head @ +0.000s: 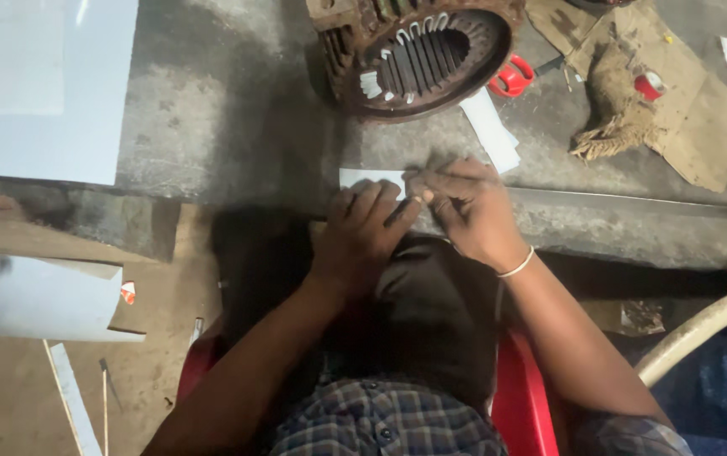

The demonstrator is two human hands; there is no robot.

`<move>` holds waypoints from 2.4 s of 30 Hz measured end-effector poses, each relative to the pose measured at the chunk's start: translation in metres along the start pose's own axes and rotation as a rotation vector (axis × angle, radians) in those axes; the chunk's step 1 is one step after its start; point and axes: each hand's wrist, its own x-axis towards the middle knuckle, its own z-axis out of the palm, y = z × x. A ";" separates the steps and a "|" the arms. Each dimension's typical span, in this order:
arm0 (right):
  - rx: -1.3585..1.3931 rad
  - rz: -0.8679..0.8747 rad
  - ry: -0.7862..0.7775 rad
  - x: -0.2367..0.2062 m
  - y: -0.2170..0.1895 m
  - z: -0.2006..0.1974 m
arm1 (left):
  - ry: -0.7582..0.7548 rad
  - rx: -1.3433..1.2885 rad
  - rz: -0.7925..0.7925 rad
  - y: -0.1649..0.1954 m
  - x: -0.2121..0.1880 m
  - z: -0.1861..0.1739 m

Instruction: The person sits on a chair and folds small white paper strips by hand, then inserts each folded strip into the slots of a motor stator housing on the workbench, pressing them in one slot at a time to line the slots.

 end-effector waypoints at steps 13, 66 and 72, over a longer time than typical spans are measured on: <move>-0.145 -0.079 0.171 0.026 0.014 0.019 | 0.006 -0.128 -0.037 -0.005 -0.002 -0.003; -0.167 -0.060 0.067 0.014 0.016 0.008 | -0.006 -0.080 0.019 0.001 0.000 -0.006; -0.115 -0.128 0.128 0.007 0.011 0.007 | 0.087 -0.130 0.035 0.004 0.001 -0.013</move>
